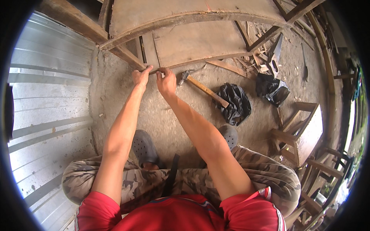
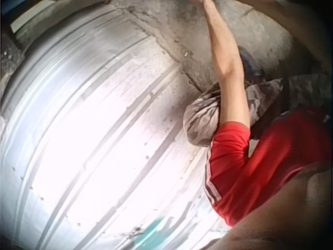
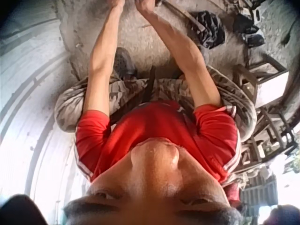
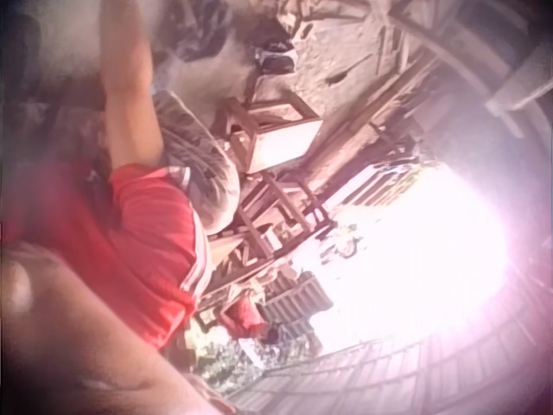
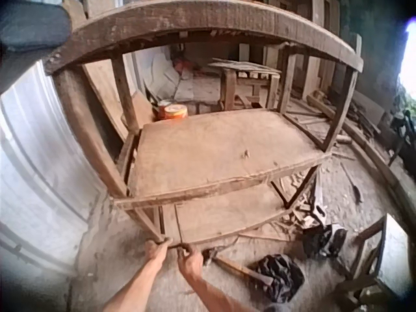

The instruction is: The person assembles a wooden stool by hammering nails into the frame and attaching a curved wooden panel. They repeatedly pick up nails from a black bag and use a hammer to secure the pieces together.

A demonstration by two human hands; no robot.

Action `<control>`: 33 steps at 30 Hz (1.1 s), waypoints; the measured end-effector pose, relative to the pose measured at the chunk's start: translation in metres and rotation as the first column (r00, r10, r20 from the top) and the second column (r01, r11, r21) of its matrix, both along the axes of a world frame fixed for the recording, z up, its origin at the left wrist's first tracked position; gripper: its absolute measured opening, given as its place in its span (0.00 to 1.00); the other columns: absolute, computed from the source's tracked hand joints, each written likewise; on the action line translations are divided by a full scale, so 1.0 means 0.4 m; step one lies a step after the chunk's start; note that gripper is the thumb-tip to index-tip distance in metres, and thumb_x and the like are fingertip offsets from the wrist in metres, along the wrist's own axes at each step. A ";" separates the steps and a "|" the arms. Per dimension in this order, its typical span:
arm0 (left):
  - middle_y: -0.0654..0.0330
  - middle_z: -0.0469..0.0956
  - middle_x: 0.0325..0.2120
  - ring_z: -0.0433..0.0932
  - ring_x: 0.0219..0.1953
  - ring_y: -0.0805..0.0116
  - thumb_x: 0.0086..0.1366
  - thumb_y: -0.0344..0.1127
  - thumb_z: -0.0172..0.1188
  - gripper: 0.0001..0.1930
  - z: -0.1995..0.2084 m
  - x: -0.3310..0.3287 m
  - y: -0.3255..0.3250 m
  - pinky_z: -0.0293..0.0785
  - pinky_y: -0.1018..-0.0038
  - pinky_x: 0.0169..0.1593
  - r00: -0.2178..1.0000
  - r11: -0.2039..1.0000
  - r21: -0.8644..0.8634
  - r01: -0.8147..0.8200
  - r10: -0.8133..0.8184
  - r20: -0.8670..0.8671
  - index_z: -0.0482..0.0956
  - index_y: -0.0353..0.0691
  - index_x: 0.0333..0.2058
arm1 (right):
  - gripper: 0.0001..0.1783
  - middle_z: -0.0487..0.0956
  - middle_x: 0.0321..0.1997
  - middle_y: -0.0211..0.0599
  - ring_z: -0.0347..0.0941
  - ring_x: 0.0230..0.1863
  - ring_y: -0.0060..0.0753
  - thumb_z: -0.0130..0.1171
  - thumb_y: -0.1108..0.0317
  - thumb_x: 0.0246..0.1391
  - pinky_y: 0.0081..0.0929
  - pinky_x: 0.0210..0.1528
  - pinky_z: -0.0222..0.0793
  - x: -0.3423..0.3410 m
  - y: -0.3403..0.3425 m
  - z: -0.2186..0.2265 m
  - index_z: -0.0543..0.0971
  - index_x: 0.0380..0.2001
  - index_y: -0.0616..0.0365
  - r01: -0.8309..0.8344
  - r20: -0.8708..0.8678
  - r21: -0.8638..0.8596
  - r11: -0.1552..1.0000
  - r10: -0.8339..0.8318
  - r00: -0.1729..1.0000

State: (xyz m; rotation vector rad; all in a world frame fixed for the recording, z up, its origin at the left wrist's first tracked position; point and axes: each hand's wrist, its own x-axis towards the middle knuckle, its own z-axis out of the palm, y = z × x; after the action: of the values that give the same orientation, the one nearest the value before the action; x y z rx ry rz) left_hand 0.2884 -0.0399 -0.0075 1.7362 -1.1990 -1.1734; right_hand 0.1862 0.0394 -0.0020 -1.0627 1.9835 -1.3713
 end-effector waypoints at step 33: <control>0.42 0.83 0.39 0.82 0.43 0.48 0.52 0.47 0.74 0.26 0.037 0.001 0.011 0.76 0.60 0.48 0.967 0.995 -0.017 0.094 -0.088 0.238 0.81 0.27 0.39 | 0.13 0.84 0.36 0.46 0.82 0.40 0.48 0.59 0.60 0.57 0.39 0.44 0.76 -0.140 0.037 -0.007 0.82 0.40 0.57 -0.193 -0.190 0.227 0.955 0.238 0.953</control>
State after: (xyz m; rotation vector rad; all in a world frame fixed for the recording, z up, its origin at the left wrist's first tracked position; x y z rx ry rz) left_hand 0.2890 -0.0354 0.0074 1.8567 -1.4431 -1.0162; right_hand 0.1302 0.0543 -0.0047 -1.3312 2.0355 -0.9465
